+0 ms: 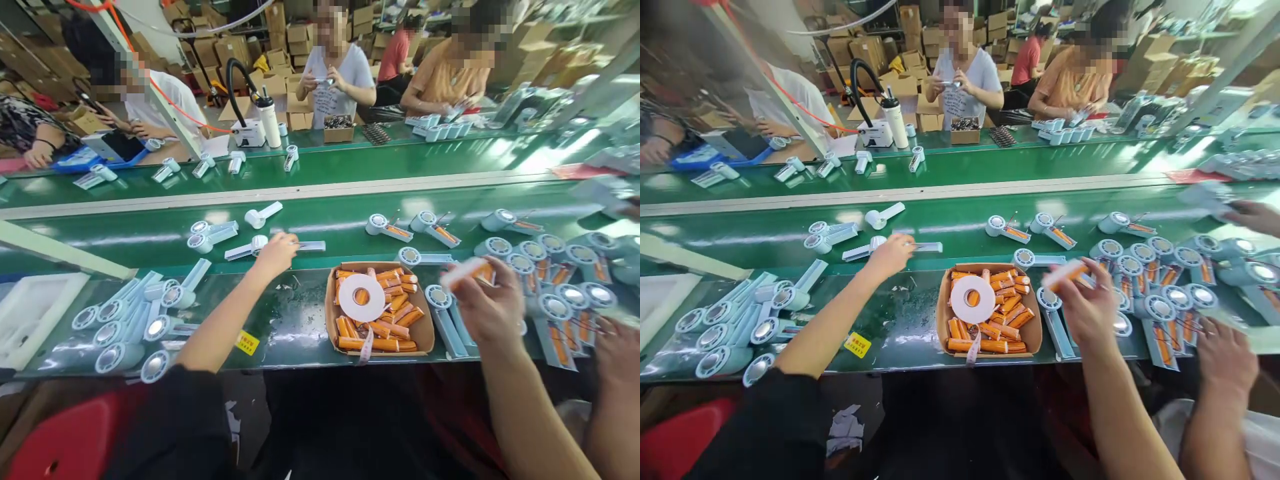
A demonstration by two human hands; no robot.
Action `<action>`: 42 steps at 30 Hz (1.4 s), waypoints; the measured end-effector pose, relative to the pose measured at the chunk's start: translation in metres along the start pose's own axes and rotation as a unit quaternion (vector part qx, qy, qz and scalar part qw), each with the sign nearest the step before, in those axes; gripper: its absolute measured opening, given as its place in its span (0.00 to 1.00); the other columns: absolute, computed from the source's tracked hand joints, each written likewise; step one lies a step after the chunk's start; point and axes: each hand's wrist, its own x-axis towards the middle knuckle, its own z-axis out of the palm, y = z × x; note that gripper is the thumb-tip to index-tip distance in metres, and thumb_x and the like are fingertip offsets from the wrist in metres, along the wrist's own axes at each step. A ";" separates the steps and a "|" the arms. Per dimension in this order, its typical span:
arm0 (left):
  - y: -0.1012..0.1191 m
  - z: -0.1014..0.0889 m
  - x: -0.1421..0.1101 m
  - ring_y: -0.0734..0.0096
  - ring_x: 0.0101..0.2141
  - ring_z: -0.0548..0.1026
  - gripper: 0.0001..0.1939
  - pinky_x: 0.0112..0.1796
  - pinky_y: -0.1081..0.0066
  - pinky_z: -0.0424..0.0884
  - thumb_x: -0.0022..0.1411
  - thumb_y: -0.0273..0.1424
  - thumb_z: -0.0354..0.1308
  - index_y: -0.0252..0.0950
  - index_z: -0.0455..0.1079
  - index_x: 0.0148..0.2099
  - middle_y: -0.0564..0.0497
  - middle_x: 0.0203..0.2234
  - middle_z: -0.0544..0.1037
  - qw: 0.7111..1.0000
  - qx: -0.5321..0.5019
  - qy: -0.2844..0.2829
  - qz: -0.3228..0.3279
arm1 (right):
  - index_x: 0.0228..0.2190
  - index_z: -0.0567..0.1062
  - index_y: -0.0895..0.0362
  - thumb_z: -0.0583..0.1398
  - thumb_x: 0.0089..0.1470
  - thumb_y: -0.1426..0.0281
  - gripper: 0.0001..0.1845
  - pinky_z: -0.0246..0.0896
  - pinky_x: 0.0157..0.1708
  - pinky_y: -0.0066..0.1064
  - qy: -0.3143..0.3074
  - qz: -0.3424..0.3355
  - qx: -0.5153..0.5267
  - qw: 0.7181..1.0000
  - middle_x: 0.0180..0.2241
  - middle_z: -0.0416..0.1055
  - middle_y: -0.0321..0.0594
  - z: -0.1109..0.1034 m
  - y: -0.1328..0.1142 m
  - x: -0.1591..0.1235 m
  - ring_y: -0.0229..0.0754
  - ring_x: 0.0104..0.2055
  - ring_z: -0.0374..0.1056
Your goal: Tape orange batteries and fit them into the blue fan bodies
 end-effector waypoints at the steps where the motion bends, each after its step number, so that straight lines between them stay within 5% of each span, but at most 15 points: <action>1: 0.017 0.001 0.030 0.55 0.64 0.69 0.16 0.65 0.58 0.68 0.68 0.23 0.58 0.41 0.81 0.52 0.45 0.61 0.77 0.999 -0.009 -0.006 0.040 | 0.47 0.75 0.48 0.80 0.38 0.59 0.35 0.80 0.40 0.44 -0.048 -0.016 -0.001 0.999 0.36 0.83 0.40 0.021 0.003 0.014 0.52 0.41 0.83; 4: 0.056 0.004 0.098 0.55 0.62 0.71 0.10 0.65 0.53 0.68 0.67 0.25 0.63 0.36 0.79 0.50 0.43 0.57 0.78 0.991 -0.028 -0.034 0.123 | 0.49 0.74 0.51 0.75 0.47 0.58 0.30 0.80 0.42 0.42 -0.175 -0.039 -0.067 0.981 0.39 0.84 0.42 0.077 0.018 0.050 0.50 0.42 0.83; 8: 0.065 0.007 0.135 0.58 0.55 0.77 0.14 0.58 0.50 0.75 0.73 0.38 0.64 0.34 0.76 0.54 0.44 0.54 0.79 0.981 -0.059 -0.081 0.169 | 0.50 0.75 0.53 0.66 0.58 0.60 0.20 0.79 0.43 0.38 -0.290 -0.044 -0.264 0.919 0.37 0.84 0.40 0.118 0.042 0.077 0.44 0.38 0.81; 13: 0.050 0.004 0.144 0.61 0.50 0.79 0.17 0.51 0.56 0.80 0.74 0.40 0.63 0.35 0.75 0.56 0.44 0.53 0.79 0.973 -0.114 -0.116 0.163 | 0.52 0.77 0.54 0.65 0.61 0.69 0.18 0.75 0.41 0.35 -0.333 -0.061 -0.378 0.862 0.32 0.82 0.36 0.148 0.063 0.091 0.42 0.33 0.78; 18: 0.054 0.003 0.144 0.61 0.50 0.79 0.18 0.52 0.55 0.80 0.75 0.41 0.62 0.35 0.74 0.58 0.44 0.53 0.79 0.978 -0.153 -0.094 0.103 | 0.54 0.78 0.54 0.64 0.65 0.70 0.17 0.73 0.44 0.33 -0.393 -0.085 -0.490 0.773 0.31 0.83 0.38 0.174 0.070 0.094 0.44 0.36 0.79; 26: 0.071 0.020 0.152 0.60 0.52 0.79 0.18 0.53 0.54 0.79 0.75 0.41 0.62 0.36 0.74 0.59 0.43 0.56 0.78 0.974 -0.209 -0.071 0.045 | 0.60 0.78 0.49 0.63 0.67 0.68 0.21 0.72 0.51 0.40 -0.463 -0.092 -0.631 0.615 0.46 0.84 0.47 0.174 0.078 0.093 0.56 0.52 0.80; 30: 0.082 0.018 0.152 0.60 0.51 0.79 0.18 0.53 0.54 0.80 0.75 0.41 0.61 0.36 0.74 0.59 0.43 0.55 0.78 0.974 -0.215 -0.056 0.035 | 0.55 0.82 0.48 0.66 0.65 0.62 0.18 0.74 0.52 0.44 -0.480 -0.079 -0.660 0.572 0.49 0.84 0.49 0.188 0.077 0.090 0.58 0.53 0.80; 33: 0.091 0.002 0.149 0.61 0.50 0.79 0.18 0.52 0.55 0.80 0.75 0.41 0.62 0.36 0.74 0.59 0.43 0.54 0.78 0.976 -0.210 -0.032 0.040 | 0.46 0.86 0.53 0.72 0.59 0.62 0.14 0.74 0.52 0.45 -0.478 -0.084 -0.652 0.584 0.47 0.84 0.52 0.203 0.063 0.090 0.59 0.51 0.81; 36: 0.100 -0.017 0.127 0.54 0.58 0.76 0.19 0.60 0.46 0.74 0.74 0.39 0.61 0.35 0.74 0.60 0.40 0.58 0.77 0.976 -0.204 0.028 0.065 | 0.48 0.85 0.52 0.71 0.60 0.65 0.15 0.71 0.58 0.42 -0.458 -0.115 -0.611 0.636 0.54 0.82 0.50 0.191 0.037 0.086 0.55 0.57 0.78; 40: 0.106 -0.016 0.047 0.49 0.66 0.68 0.24 0.69 0.47 0.62 0.65 0.41 0.69 0.40 0.76 0.61 0.41 0.63 0.76 0.958 -0.212 0.064 0.184 | 0.58 0.79 0.54 0.57 0.72 0.63 0.20 0.72 0.58 0.40 -0.383 -0.143 -0.536 0.739 0.59 0.78 0.50 0.110 0.007 0.055 0.48 0.59 0.75; 42: 0.108 -0.006 0.000 0.50 0.65 0.69 0.29 0.68 0.51 0.66 0.58 0.41 0.75 0.43 0.77 0.60 0.44 0.63 0.77 0.928 -0.196 0.040 0.315 | 0.49 0.84 0.55 0.59 0.69 0.57 0.19 0.76 0.50 0.39 -0.320 -0.113 -0.399 0.852 0.49 0.83 0.48 0.060 0.002 0.029 0.48 0.50 0.79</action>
